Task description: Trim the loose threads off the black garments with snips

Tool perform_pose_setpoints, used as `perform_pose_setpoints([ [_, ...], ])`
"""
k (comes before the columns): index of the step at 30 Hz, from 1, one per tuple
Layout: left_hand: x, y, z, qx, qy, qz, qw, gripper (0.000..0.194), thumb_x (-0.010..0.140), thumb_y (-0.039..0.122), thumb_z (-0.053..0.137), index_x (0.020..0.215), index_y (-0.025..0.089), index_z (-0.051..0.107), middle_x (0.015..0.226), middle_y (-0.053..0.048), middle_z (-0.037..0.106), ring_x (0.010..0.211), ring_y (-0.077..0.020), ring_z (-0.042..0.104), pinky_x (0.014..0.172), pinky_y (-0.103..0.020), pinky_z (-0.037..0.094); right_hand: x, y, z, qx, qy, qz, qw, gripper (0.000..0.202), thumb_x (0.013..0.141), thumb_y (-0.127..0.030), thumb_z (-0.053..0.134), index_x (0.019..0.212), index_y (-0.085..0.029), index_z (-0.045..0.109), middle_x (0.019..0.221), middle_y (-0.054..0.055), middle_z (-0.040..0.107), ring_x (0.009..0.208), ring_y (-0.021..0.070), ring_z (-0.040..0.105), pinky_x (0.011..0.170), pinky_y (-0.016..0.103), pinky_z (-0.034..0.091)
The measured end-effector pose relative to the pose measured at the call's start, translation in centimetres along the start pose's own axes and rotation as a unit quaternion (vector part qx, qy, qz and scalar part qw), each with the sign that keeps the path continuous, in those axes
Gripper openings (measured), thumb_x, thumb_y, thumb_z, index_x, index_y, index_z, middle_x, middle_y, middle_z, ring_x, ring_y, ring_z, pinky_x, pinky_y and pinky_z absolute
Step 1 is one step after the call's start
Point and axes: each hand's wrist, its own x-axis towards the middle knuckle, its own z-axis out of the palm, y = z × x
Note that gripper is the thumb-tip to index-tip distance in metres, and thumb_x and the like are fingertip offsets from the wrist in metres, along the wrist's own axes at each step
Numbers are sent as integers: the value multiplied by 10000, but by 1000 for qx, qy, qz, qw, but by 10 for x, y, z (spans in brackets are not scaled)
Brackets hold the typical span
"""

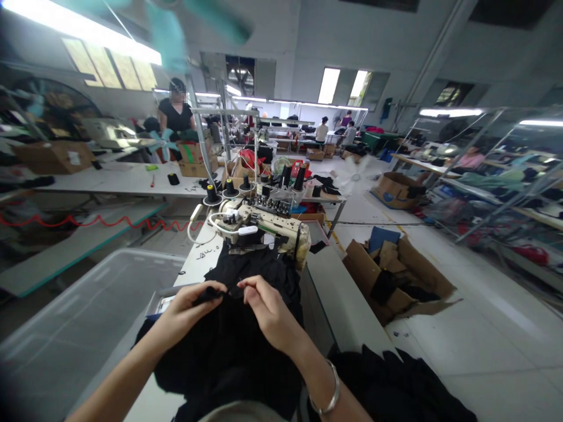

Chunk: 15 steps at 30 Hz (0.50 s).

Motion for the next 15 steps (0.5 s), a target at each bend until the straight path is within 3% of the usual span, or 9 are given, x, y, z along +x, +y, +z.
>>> perform_pose_setpoints([
  [4, 1, -1, -1, -4, -2, 3, 1000, 126, 796, 237, 574, 867, 182, 663, 867, -18, 693, 847, -178, 614, 772, -240, 471, -12, -4, 6, -21, 9, -33, 999, 218, 915, -284, 434, 1009, -177, 600, 939, 58, 611, 897, 176, 565, 806, 267, 420],
  [15, 1, -1, 3, 22, -17, 20, 999, 112, 788, 254, 587, 825, 180, 662, 790, -12, 687, 766, -168, 618, 694, -228, 481, -5, -11, 15, -51, 56, -61, 995, 164, 878, -235, 496, 931, -171, 637, 842, 47, 642, 785, 169, 589, 708, 246, 432],
])
